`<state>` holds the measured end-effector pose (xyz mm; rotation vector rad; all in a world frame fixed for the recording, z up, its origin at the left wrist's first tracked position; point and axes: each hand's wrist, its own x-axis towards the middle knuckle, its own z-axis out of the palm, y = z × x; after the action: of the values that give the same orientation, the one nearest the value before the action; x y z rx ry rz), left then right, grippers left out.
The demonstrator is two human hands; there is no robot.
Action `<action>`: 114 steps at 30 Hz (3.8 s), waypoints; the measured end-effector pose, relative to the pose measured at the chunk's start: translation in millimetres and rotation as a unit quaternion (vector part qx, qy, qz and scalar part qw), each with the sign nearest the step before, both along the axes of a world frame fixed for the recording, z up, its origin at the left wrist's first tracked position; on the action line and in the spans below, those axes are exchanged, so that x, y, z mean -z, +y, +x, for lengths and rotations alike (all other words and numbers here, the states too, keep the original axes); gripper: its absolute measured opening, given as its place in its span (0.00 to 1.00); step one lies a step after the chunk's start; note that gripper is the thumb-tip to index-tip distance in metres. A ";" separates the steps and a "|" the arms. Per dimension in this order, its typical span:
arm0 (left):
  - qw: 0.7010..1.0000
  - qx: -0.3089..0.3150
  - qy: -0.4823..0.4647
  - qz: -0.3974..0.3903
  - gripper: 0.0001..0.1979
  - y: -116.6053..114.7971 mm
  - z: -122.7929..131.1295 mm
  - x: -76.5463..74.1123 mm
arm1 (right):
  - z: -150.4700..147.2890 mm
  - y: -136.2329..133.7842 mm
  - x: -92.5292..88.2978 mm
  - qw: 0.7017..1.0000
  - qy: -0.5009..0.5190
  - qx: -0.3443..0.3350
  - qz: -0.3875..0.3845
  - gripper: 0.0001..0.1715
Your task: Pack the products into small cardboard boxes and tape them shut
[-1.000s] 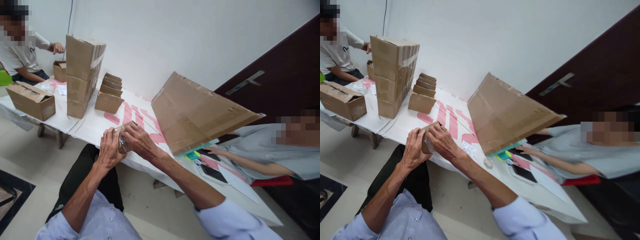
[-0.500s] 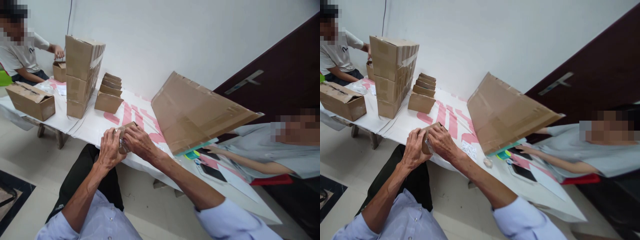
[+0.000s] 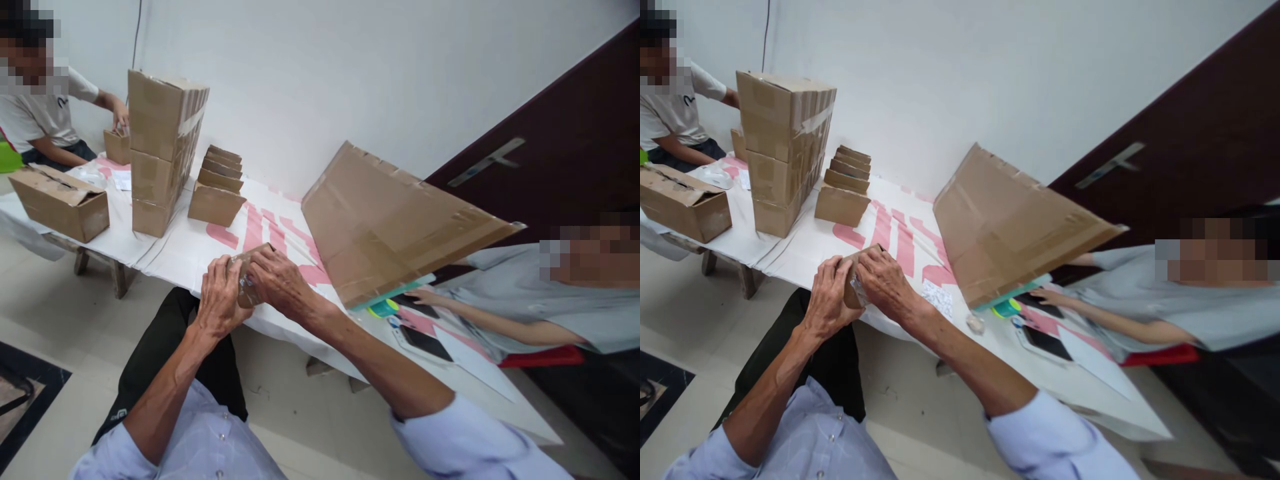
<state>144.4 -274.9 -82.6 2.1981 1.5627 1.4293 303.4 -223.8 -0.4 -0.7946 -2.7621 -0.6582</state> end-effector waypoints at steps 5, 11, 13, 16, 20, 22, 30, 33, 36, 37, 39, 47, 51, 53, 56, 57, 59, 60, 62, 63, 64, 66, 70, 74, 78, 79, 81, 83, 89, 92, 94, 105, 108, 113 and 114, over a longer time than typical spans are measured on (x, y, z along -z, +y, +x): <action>1.000 -0.002 0.000 0.005 0.47 -0.5 1.0 -1.3 | 0.5 -1.2 2.1 1.000 -0.011 0.019 0.018 0.14; 1.000 -0.002 -0.005 -0.003 0.47 -0.4 2.2 -2.8 | 2.7 0.7 3.7 1.000 -0.002 0.015 0.025 0.14; 1.000 -0.002 -0.003 -0.007 0.47 0.2 2.3 -2.6 | 3.4 1.5 2.5 1.000 -0.003 0.011 0.027 0.14; 1.000 -0.001 0.003 -0.008 0.47 0.7 2.5 -2.5 | 3.9 2.6 0.4 1.000 -0.010 0.002 0.027 0.13; 1.000 -0.003 0.005 -0.001 0.46 0.4 3.3 -3.3 | 4.1 3.1 -0.8 1.000 -0.018 0.005 0.025 0.14; 1.000 -0.003 0.006 0.003 0.46 0.2 3.6 -3.8 | 4.8 2.9 -0.4 0.999 -0.020 0.003 0.027 0.15; 1.000 0.001 0.011 -0.001 0.46 0.5 1.7 -3.8 | 12.4 2.8 5.2 0.999 0.001 -0.034 0.036 0.15; 1.000 0.002 0.013 0.000 0.46 0.7 0.7 -2.5 | 15.1 2.6 7.0 0.998 0.022 -0.047 0.026 0.14; 1.000 0.002 0.014 0.002 0.45 0.6 0.5 -2.2 | 17.2 1.4 8.8 0.997 0.040 -0.064 0.022 0.13; 1.000 0.001 0.013 0.001 0.44 0.5 0.6 -2.5 | 17.7 0.7 9.5 0.997 0.045 -0.063 0.016 0.14; 1.000 0.001 0.010 -0.004 0.44 0.1 0.9 -3.4 | 18.4 -1.6 10.1 0.997 0.054 -0.054 -0.002 0.14; 1.000 0.005 0.006 -0.004 0.48 -1.9 -3.6 -5.0 | 17.4 -21.6 -8.4 0.955 0.256 -0.040 -0.146 0.11; 1.000 0.011 -0.002 0.004 0.50 1.9 -13.5 -3.2 | 19.0 -31.4 -21.8 0.897 0.372 0.001 -0.238 0.09; 1.000 0.015 -0.013 0.008 0.51 7.4 -21.9 -1.5 | 22.8 -33.5 -24.6 0.869 0.412 0.021 -0.271 0.10; 0.999 0.031 -0.031 0.015 0.51 18.8 -40.5 2.9 | 37.3 -31.4 -20.8 0.833 0.467 0.046 -0.294 0.12; 0.999 0.038 -0.036 0.014 0.51 22.8 -48.5 5.2 | 45.5 -29.5 -17.1 0.822 0.485 0.058 -0.293 0.13; 0.997 0.048 -0.052 0.007 0.50 29.9 -66.4 11.3 | 67.5 -25.0 -5.9 0.802 0.520 0.093 -0.280 0.14; 0.997 0.052 -0.063 -0.005 0.50 33.0 -76.1 15.2 | 81.3 -22.7 1.7 0.792 0.537 0.115 -0.267 0.15; 0.993 0.055 -0.096 -0.045 0.51 38.4 -95.2 24.1 | 113.5 -19.3 20.2 0.774 0.565 0.164 -0.235 0.16; 0.989 0.055 -0.116 -0.073 0.51 40.9 -103.9 28.6 | 131.0 -18.5 31.0 0.765 0.576 0.189 -0.218 0.16; 0.985 0.052 -0.135 -0.096 0.52 43.4 -111.8 32.8 | 148.7 -18.4 42.6 0.756 0.584 0.216 -0.203 0.16; 0.975 0.057 -0.168 -0.134 0.52 48.2 -123.7 39.1 | 182.1 -19.8 67.1 0.737 0.591 0.271 -0.183 0.16; 0.959 0.076 -0.201 -0.187 0.51 54.7 -131.2 39.8 | 227.5 -22.3 115.0 0.712 0.577 0.358 -0.179 0.12; 0.943 0.046 -0.220 -0.244 0.49 51.8 -123.6 27.1 | 239.7 -10.7 150.6 0.707 0.564 0.379 -0.194 0.08; 0.938 -0.011 -0.214 -0.273 0.43 42.6 -112.3 10.1 | 238.5 16.3 169.3 0.718 0.539 0.382 -0.219 0.06; 0.937 -0.019 -0.209 -0.277 0.41 41.2 -110.3 7.0 | 238.5 23.9 171.9 0.721 0.531 0.384 -0.224 0.06; 0.936 -0.035 -0.201 -0.285 0.44 41.5 -108.9 4.5 | 239.5 37.6 175.8 0.727 0.516 0.390 -0.232 0.06; 0.934 -0.060 -0.193 -0.293 0.52 45.8 -111.7 7.1 | 241.5 48.1 179.2 0.732 0.499 0.399 -0.237 0.06; 0.934 -0.107 -0.134 -0.314 0.57 59.7 -127.8 22.7 | 247.4 60.1 188.8 0.740 0.448 0.437 -0.248 0.07; 0.933 -0.113 -0.128 -0.316 0.56 59.6 -128.2 23.1 | 248.1 61.3 190.7 0.739 0.428 0.458 -0.246 0.09; 0.930 -0.113 -0.135 -0.323 0.56 58.3 -125.8 21.5 | 247.4 61.9 190.8 0.738 0.417 0.470 -0.246 0.09; 0.924 -0.086 -0.204 -0.310 0.50 48.2 -104.6 1.2 | 240.3 63.9 192.9 0.734 0.386 0.505 -0.239 0.12; 0.925 -0.066 -0.218 -0.304 0.48 45.4 -101.5 -1.6 | 239.3 64.7 193.9 0.736 0.380 0.508 -0.235 0.12; 0.929 -0.063 -0.214 -0.296 0.46 46.4 -104.8 2.3 | 238.1 65.2 195.6 0.743 0.369 0.510 -0.227 0.11; 0.930 -0.067 -0.210 -0.294 0.45 47.2 -106.2 3.9 | 237.8 65.3 196.0 0.744 0.367 0.510 -0.225 0.11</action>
<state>38.2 -227.6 -86.5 1.3708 1.7068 1.1480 541.2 -158.5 -196.3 -2.1306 -1.5645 0.2571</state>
